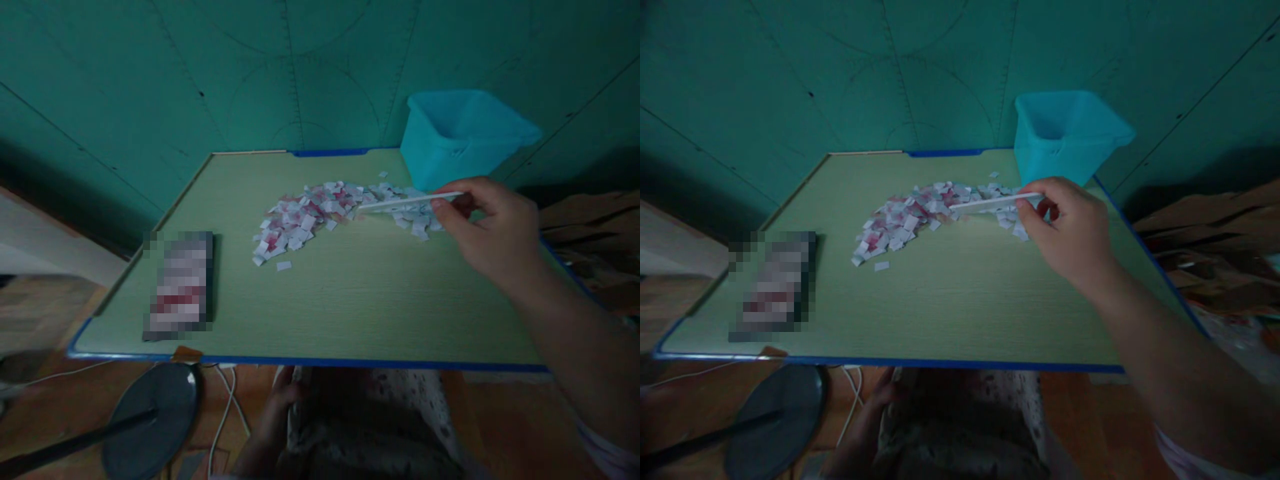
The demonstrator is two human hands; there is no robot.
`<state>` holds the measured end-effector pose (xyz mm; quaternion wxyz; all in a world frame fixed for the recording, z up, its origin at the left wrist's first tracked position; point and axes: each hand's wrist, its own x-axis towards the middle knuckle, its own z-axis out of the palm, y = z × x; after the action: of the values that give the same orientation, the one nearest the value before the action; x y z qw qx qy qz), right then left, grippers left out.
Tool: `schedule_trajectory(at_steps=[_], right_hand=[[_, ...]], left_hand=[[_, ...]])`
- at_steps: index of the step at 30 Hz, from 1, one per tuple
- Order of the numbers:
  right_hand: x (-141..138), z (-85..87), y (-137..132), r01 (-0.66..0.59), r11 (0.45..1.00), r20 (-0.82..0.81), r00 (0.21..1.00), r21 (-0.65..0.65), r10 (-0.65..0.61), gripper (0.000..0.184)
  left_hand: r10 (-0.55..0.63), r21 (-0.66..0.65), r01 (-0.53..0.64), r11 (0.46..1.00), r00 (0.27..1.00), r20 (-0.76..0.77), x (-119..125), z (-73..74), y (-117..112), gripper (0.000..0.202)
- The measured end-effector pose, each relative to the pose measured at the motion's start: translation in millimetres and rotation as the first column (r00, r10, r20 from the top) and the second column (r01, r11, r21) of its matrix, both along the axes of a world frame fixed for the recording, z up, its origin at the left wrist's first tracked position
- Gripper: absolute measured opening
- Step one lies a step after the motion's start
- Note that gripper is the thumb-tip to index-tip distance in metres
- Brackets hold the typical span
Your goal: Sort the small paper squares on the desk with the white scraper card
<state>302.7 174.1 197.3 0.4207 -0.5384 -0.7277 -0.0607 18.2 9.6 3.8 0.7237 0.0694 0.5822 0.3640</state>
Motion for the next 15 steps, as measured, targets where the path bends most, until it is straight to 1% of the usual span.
schedule_trajectory(at_steps=[2, 4, 5, 8, 10, 12, 15], right_hand=[[3, 0.7, 0, 0.005, 1.0, -0.078, 0.997, -0.008, -0.006, 0.015], [5, 0.2, 0, 0.009, 1.0, -0.141, 0.99, -0.001, -0.009, 0.016], [6, -0.3, 0, 0.015, 1.0, -0.153, 0.988, 0.003, -0.014, 0.017], [7, -1.6, 1, 0.036, 0.999, -0.121, 0.992, -0.007, -0.036, 0.017], [7, -1.6, 0, 0.038, 0.999, -0.083, 0.996, -0.026, -0.04, 0.016], [8, -0.6, -1, 0.037, 0.999, -0.081, 0.996, -0.032, -0.039, 0.015], [10, 1.6, -2, 0.02, 1.0, -0.12, 0.992, -0.016, -0.022, 0.014]], left_hand=[[0.037, 0.0, -0.037, 0.999, 0.998, -0.043, 4, 7.5, -1, 0.035], [0.083, 0.033, -0.081, 0.996, 0.994, -0.069, 11, 19.4, -4, 0.033], [0.129, 0.109, -0.126, 0.986, 0.991, -0.025, 14, 25.8, -6, 0.034], [0.11, 0.164, -0.129, 0.978, 0.986, 0.122, 23, 40.9, -13, 0.038], [0.083, 0.175, -0.114, 0.978, 0.981, 0.175, 25, 45.2, -16, 0.037], [0.074, 0.185, -0.104, 0.977, 0.984, 0.161, 26, 46.2, -16, 0.039], [0.112, 0.177, -0.139, 0.974, 0.982, 0.153, 24, 46.0, -14, 0.039]])
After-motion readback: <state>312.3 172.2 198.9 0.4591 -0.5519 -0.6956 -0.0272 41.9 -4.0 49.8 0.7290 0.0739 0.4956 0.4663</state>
